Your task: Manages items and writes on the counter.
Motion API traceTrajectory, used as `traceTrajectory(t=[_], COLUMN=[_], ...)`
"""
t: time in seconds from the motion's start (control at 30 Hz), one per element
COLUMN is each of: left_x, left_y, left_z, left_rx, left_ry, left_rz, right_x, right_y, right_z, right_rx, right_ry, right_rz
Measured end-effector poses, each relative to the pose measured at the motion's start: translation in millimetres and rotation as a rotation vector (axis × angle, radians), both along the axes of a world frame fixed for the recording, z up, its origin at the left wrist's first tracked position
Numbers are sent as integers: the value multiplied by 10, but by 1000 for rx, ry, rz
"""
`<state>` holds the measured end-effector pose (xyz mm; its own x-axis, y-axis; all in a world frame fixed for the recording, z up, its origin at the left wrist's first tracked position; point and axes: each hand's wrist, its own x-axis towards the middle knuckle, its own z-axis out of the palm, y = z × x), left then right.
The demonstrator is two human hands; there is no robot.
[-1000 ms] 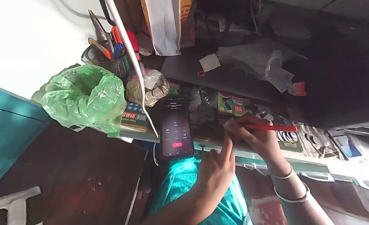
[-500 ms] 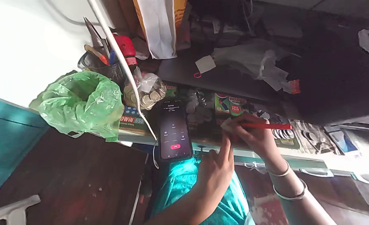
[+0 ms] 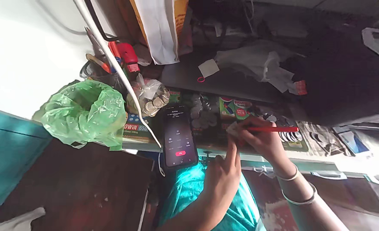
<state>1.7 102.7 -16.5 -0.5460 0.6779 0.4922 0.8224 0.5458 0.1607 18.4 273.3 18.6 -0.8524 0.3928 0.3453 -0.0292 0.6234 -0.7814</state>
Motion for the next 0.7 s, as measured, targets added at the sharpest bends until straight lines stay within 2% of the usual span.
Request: traceTrajectory(t=[0.13, 0.7], left_x=[-2, 9], left_y=[2, -13], left_z=[5, 19], left_rx=[-10, -36], left_ry=[-5, 1], left_rz=[-2, 3], right_x=[-1, -3], right_y=[-14, -11], right_z=[13, -10], right_rx=[-44, 73], right_ry=[35, 18], right_rz=[-24, -81])
